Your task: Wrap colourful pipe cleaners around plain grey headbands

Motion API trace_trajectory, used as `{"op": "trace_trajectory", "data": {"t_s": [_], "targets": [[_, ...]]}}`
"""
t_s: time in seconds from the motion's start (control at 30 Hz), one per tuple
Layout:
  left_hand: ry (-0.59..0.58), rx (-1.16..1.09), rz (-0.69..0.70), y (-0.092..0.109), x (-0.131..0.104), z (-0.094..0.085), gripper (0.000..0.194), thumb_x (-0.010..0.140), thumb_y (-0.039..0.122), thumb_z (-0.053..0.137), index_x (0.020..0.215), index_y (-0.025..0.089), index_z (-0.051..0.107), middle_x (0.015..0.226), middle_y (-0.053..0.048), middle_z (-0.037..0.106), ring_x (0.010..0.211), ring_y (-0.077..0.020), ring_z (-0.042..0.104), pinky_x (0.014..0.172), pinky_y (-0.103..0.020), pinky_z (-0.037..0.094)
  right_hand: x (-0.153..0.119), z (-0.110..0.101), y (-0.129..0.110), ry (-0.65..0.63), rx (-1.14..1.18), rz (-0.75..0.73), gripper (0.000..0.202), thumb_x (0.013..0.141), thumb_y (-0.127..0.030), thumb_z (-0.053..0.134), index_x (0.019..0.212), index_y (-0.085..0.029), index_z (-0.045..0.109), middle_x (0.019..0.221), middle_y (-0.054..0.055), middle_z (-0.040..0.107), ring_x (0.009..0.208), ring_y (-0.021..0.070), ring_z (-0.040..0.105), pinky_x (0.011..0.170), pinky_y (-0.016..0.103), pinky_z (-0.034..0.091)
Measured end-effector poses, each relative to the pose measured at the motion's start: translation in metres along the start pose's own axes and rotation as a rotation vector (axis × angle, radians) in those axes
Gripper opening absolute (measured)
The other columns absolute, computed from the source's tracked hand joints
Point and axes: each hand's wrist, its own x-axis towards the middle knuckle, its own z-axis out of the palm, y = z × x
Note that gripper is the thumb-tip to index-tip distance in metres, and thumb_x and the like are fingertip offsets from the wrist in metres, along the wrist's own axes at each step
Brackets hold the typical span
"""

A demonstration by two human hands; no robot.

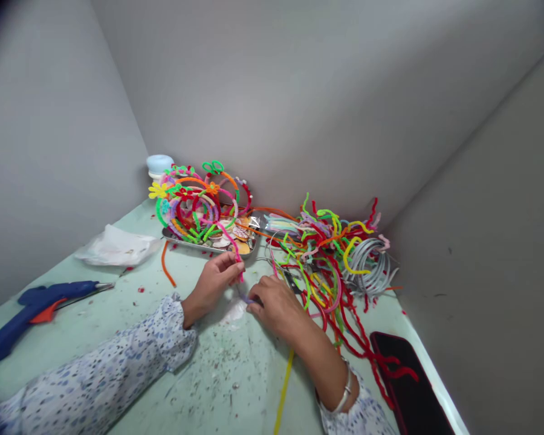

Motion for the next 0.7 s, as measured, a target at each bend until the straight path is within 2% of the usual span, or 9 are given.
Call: {"op": "trace_trajectory", "data": {"t_s": [0.07, 0.13, 0.23, 0.33, 0.5, 0.57, 0.7], "targets": [[0.029, 0.006, 0.032, 0.002, 0.000, 0.001, 0.022, 0.072, 0.035, 0.069, 0.076, 0.015, 0.059, 0.060, 0.004, 0.053, 0.053, -0.0078, 0.046, 0.052, -0.020, 0.036, 0.001, -0.004, -0.003, 0.013, -0.064, -0.020, 0.004, 0.083, -0.018, 0.064, 0.085, -0.018, 0.067, 0.086, 0.005, 0.064, 0.086, 0.0198, 0.056, 0.080, 0.033, 0.043], [0.103, -0.003, 0.075, 0.006, -0.001, 0.002, 0.023, 0.072, 0.035, 0.070, 0.075, 0.016, 0.059, 0.060, 0.004, 0.054, 0.053, -0.0078, 0.047, 0.051, -0.020, 0.037, 0.001, -0.016, -0.006, 0.067, -0.129, -0.036, 0.008, 0.086, -0.017, 0.059, 0.084, -0.018, 0.066, 0.086, 0.006, 0.063, 0.086, 0.0207, 0.055, 0.077, 0.034, 0.043], [0.225, -0.018, 0.153, 0.014, -0.003, 0.005, 0.023, 0.072, 0.035, 0.071, 0.076, 0.016, 0.058, 0.060, 0.004, 0.055, 0.052, -0.0076, 0.048, 0.050, -0.020, 0.038, -0.003, -0.041, -0.013, 0.208, -0.175, -0.072, 0.012, 0.090, -0.019, 0.052, 0.088, -0.017, 0.063, 0.087, 0.007, 0.063, 0.085, 0.0214, 0.053, 0.078, 0.035, 0.042], [0.281, 0.011, 0.216, 0.020, -0.007, 0.011, 0.023, 0.075, 0.035, 0.069, 0.077, 0.016, 0.058, 0.062, 0.003, 0.057, 0.053, -0.0076, 0.050, 0.049, -0.019, 0.038, -0.008, -0.056, -0.018, 0.382, -0.151, -0.055, 0.013, 0.092, -0.022, 0.048, 0.092, -0.017, 0.060, 0.088, 0.007, 0.063, 0.084, 0.0213, 0.054, 0.079, 0.036, 0.042], [0.252, 0.012, 0.244, 0.024, -0.017, 0.021, 0.023, 0.078, 0.035, 0.067, 0.086, 0.016, 0.056, 0.072, 0.000, 0.063, 0.055, -0.0085, 0.054, 0.049, -0.020, 0.040, -0.007, -0.050, -0.017, 0.602, -0.024, 0.035, 0.013, 0.093, -0.025, 0.046, 0.093, -0.020, 0.058, 0.089, 0.006, 0.064, 0.086, 0.0205, 0.058, 0.078, 0.033, 0.043], [0.244, 0.022, 0.259, 0.027, -0.021, 0.025, 0.021, 0.079, 0.034, 0.066, 0.085, 0.017, 0.055, 0.074, 0.000, 0.063, 0.058, -0.0090, 0.056, 0.050, -0.019, 0.041, -0.004, -0.045, -0.015, 0.629, 0.038, 0.077, 0.013, 0.093, -0.026, 0.046, 0.093, -0.021, 0.058, 0.090, 0.006, 0.065, 0.086, 0.0203, 0.059, 0.078, 0.033, 0.044], [0.261, 0.083, 0.350, 0.034, -0.030, 0.030, 0.015, 0.080, 0.031, 0.066, 0.084, 0.018, 0.059, 0.076, -0.001, 0.062, 0.064, -0.0109, 0.058, 0.058, -0.022, 0.045, -0.002, -0.039, -0.017, 0.595, 0.222, 0.171, 0.012, 0.092, -0.030, 0.048, 0.095, -0.022, 0.057, 0.089, 0.004, 0.065, 0.083, 0.0191, 0.060, 0.076, 0.031, 0.045]]}}
